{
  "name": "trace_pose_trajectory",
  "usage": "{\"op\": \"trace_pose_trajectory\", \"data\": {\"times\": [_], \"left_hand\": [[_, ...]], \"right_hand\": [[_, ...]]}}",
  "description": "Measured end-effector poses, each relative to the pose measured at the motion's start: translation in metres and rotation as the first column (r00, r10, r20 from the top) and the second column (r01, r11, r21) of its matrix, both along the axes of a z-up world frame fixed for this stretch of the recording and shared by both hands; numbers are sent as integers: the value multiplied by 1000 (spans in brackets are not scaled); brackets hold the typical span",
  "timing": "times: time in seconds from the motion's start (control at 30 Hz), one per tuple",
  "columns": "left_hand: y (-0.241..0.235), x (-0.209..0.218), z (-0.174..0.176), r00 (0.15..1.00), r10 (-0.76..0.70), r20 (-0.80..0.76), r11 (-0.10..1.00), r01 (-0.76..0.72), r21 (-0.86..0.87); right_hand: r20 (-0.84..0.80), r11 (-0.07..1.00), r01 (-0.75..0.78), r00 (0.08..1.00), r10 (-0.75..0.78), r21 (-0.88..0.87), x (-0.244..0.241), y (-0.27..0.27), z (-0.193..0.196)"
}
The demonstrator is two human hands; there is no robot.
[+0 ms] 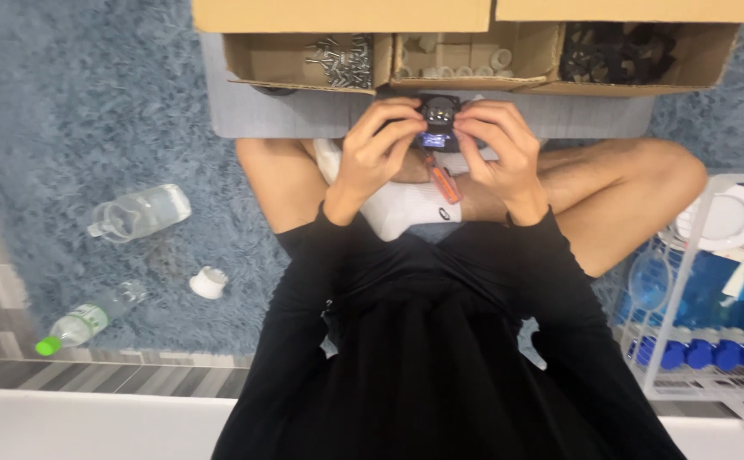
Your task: Assembling and adjusting small plastic hardware components using a screwdriver while sitting on the floor.
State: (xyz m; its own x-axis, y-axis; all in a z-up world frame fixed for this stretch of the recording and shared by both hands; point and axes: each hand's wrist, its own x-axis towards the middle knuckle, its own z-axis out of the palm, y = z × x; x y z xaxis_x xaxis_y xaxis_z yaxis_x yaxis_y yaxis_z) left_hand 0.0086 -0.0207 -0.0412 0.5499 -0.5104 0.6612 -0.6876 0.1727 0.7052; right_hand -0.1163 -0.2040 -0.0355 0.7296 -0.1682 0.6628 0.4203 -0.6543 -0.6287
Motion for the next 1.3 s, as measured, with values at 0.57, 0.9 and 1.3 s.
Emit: {"op": "trace_pose_trajectory", "data": {"times": [0.57,0.9,1.3], "left_hand": [[6,-6,6,997,-12,-73,992,21,128],[13,-2,16,993,-88,-80,975,102,196],[18,-8,4,993,-78,-85,978,93,187]], "right_hand": [[-187,999,-8,982,1,-40,-10,0,1],[-297,982,-25,954,-32,-187,-16,-6,6],[-307,947,-27,949,-77,-321,-20,-1,21]]}}
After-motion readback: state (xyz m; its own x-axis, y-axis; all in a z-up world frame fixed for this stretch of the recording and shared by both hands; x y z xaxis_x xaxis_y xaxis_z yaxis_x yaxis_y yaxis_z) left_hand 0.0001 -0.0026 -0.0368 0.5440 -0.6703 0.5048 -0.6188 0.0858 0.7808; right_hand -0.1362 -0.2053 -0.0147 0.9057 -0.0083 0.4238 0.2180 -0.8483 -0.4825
